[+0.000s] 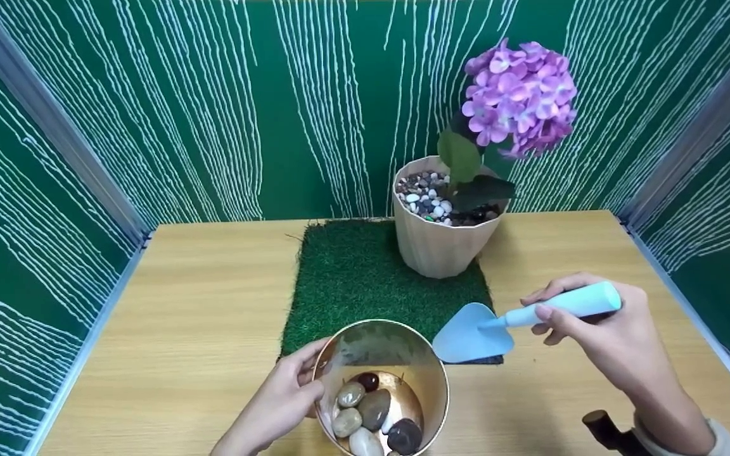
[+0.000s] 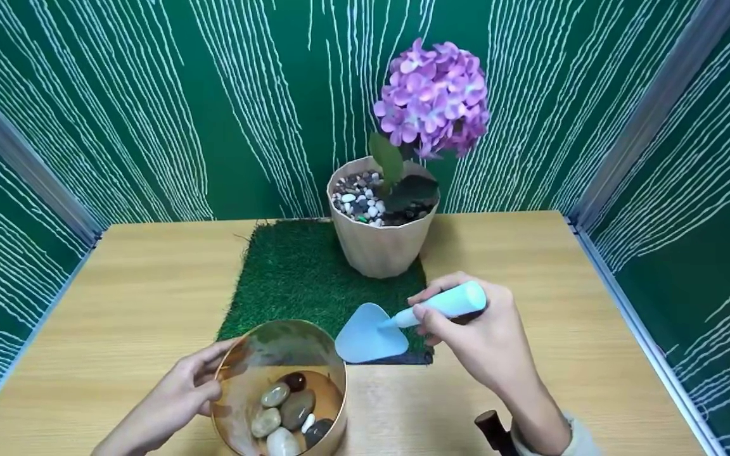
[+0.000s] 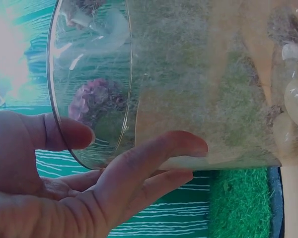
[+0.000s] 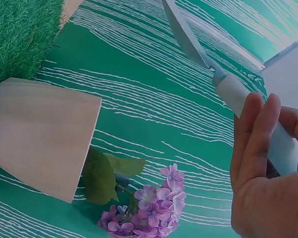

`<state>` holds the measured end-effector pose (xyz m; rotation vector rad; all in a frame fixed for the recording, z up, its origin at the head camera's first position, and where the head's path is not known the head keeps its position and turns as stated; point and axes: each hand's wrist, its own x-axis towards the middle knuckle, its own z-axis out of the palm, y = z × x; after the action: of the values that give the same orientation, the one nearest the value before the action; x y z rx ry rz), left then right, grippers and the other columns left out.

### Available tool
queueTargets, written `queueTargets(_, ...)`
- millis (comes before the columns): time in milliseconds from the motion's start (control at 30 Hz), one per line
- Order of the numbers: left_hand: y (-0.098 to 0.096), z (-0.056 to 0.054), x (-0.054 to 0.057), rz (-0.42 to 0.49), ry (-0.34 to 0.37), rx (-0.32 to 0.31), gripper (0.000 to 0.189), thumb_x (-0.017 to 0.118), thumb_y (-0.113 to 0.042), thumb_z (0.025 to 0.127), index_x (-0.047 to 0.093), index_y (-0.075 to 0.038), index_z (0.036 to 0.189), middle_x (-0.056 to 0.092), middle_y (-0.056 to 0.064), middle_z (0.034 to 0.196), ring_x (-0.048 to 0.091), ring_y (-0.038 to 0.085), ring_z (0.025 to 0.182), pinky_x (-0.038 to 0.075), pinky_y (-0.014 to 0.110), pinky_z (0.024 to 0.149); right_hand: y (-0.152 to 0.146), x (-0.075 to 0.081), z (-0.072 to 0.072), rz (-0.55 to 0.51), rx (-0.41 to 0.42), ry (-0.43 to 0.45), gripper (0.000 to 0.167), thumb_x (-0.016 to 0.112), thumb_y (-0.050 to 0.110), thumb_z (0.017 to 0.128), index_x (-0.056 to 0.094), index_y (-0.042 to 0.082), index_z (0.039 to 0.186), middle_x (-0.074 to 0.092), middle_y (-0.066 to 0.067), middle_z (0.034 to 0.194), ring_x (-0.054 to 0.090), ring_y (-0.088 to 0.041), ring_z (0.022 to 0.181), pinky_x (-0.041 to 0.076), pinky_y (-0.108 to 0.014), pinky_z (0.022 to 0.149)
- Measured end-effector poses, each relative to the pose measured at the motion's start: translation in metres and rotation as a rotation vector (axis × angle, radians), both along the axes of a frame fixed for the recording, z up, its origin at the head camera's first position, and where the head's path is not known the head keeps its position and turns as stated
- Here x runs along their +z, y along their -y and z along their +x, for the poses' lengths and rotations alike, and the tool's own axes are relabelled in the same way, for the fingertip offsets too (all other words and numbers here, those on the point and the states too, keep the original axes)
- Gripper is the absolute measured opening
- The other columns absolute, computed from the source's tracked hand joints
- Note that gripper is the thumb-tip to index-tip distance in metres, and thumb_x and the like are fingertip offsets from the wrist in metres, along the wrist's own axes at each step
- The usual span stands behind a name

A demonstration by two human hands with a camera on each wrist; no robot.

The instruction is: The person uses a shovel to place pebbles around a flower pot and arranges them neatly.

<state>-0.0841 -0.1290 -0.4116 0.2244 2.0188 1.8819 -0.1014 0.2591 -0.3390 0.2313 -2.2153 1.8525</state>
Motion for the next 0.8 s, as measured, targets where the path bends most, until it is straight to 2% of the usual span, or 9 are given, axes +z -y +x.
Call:
queueTargets(233,-0.006,0.001,-0.001,-0.015,-0.024,0.005,0.072,0.048,0.011,0.089,0.036,0.006,0.160,0.058,0.030,0.144,0.067,0.031,0.115,0.065,0.041,0.070,0.003,0.005,0.002,-0.075,0.000,-0.029,0.014,0.070,-0.024,0.085,0.070,-0.015,0.096,0.078,-0.022,0.091,0.074,-0.028,0.062,0.062,-0.034,0.056)
queueTargets(433,-0.010,0.002,-0.002,-0.006,-0.044,0.006,0.070,0.048,0.011,0.091,0.036,0.007,0.159,0.057,0.031,0.145,0.067,0.032,0.118,0.065,0.036,0.070,0.011,0.005,0.002,-0.106,0.066,-0.040,0.014,0.068,-0.025,0.086,0.069,-0.016,0.096,0.077,-0.024,0.091,0.074,-0.029,0.063,0.063,-0.036,0.057)
queueTargets(633,-0.017,0.001,-0.003,0.009,-0.052,-0.004,0.067,0.048,0.010,0.094,0.037,0.005,0.160,0.059,0.028,0.142,0.068,0.029,0.113,0.059,0.026,0.063,0.019,0.003,0.000,-0.047,0.110,-0.018,0.012,0.070,-0.022,0.088,0.070,-0.013,0.097,0.078,-0.021,0.092,0.075,-0.028,0.065,0.063,-0.037,0.059)
queueTargets(800,-0.023,0.002,-0.003,0.020,-0.056,-0.005,0.068,0.048,0.009,0.094,0.037,0.003,0.160,0.057,0.028,0.146,0.067,0.029,0.115,0.059,0.025,0.062,0.025,0.000,-0.003,0.036,0.104,-0.008,0.013,0.072,-0.019,0.088,0.072,-0.010,0.097,0.079,-0.017,0.092,0.075,-0.027,0.065,0.063,-0.036,0.059)
